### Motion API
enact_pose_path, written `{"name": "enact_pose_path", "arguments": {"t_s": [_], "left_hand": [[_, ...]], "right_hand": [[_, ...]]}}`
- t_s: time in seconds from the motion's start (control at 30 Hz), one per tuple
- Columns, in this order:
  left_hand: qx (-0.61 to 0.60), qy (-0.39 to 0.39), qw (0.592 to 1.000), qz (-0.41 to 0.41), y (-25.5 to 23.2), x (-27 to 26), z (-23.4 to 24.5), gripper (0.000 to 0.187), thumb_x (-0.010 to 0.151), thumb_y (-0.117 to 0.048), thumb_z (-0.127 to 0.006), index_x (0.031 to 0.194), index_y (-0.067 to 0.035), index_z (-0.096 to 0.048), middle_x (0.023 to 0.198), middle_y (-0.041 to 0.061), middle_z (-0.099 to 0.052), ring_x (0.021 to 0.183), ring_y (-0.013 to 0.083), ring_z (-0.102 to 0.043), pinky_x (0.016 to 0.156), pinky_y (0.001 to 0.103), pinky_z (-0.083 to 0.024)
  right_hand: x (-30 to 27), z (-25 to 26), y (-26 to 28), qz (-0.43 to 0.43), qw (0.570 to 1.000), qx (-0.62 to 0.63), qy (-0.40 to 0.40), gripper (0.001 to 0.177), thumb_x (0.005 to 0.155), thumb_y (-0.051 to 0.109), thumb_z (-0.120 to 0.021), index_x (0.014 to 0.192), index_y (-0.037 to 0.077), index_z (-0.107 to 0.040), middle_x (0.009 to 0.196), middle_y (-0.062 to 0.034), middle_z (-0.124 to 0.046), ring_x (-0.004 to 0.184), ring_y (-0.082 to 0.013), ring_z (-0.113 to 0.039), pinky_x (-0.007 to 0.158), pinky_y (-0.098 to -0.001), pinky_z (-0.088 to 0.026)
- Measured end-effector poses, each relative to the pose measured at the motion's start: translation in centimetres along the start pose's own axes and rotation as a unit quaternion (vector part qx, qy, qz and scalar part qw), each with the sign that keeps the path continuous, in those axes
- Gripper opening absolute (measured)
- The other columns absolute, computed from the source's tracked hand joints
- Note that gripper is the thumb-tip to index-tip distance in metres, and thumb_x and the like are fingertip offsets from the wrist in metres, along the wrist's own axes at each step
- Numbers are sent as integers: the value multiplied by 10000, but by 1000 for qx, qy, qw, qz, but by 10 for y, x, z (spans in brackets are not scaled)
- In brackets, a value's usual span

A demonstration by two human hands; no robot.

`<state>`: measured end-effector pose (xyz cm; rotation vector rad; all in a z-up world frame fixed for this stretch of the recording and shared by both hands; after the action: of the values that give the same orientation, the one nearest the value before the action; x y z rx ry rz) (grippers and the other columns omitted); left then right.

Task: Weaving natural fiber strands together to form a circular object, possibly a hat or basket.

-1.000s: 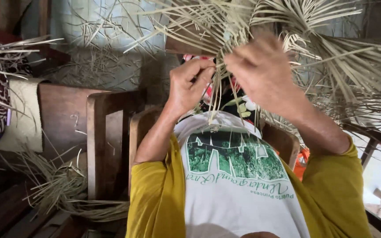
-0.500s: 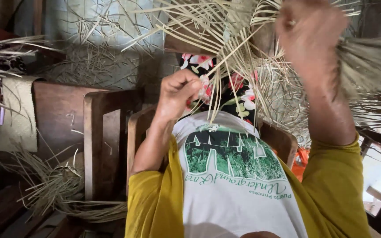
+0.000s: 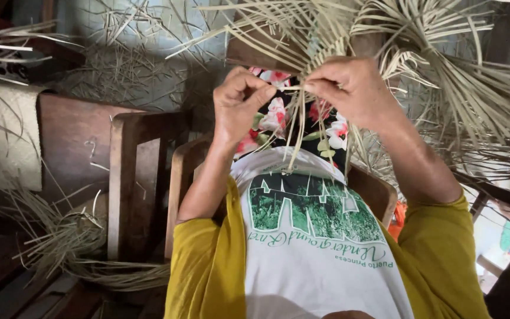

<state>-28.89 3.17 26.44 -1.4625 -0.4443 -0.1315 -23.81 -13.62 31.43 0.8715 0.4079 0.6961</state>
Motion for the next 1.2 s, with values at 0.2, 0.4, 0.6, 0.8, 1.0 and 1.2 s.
{"name": "enact_pose_path", "arguments": {"t_s": [0.2, 0.4, 0.6, 0.8, 1.0, 1.2], "left_hand": [[-155, -43, 984, 71, 32, -9, 6, 51, 994, -114, -692, 1027, -148, -710, 959, -41, -605, 817, 93, -530, 756, 235, -493], [-278, -5, 952, 125, 28, -15, -37, 277, 912, 6, -692, 1161, -117, -697, 1110, 17, -687, 1020, 142, -655, 917, 288, -586], [-320, -130, 922, 177, 48, -17, -17, 55, 974, -137, -730, 973, -97, -767, 859, 39, -771, 714, 131, -665, 671, 263, -530], [-325, -183, 908, 192, 50, -16, 7, 204, 950, -259, -753, 905, -62, -783, 844, 78, -767, 702, 129, -691, 621, 233, -527], [-341, -227, 891, 197, 67, -20, 24, 86, 936, -150, -760, 869, -97, -757, 872, 82, -772, 706, 147, -690, 607, 250, -524], [-352, -297, 863, 208, 70, -17, 65, 79, 937, -133, -752, 861, -117, -736, 837, 35, -740, 663, 112, -658, 574, 235, -523]], "right_hand": [[0, -2, -29, -37, 996, 84, 19, 82, 1038, -78, -664, 1089, -33, -710, 999, -186, -722, 868, -223, -710, 762, -264, -606], [4, -8, -16, -4, 999, 6, -38, 35, 1067, -45, -646, 1050, -30, -673, 952, -166, -678, 840, -236, -668, 753, -325, -594], [1, -2, -29, -84, 996, 43, 3, 74, 1042, -16, -683, 1098, -22, -730, 965, -176, -740, 763, -200, -707, 656, -242, -583], [-11, 6, -55, -151, 979, 133, 12, 27, 1039, -19, -724, 1050, -16, -748, 867, -142, -737, 668, -152, -665, 581, -194, -557], [-10, 9, -41, -103, 992, 73, -9, 105, 1016, -11, -732, 1121, 0, -726, 1067, -181, -747, 935, -236, -746, 881, -299, -626], [-15, 18, -24, -56, 996, 62, -30, 53, 1036, -55, -745, 1065, -12, -750, 966, -166, -759, 839, -198, -757, 822, -266, -641]]}}
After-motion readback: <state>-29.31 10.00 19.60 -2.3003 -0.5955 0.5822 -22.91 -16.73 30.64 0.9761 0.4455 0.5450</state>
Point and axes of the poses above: each hand's wrist, its own x-axis towards the middle knuckle, its own z-axis out of the back of the hand, y = z × x, the point moved 10 cm from there along x, towards the middle knuckle
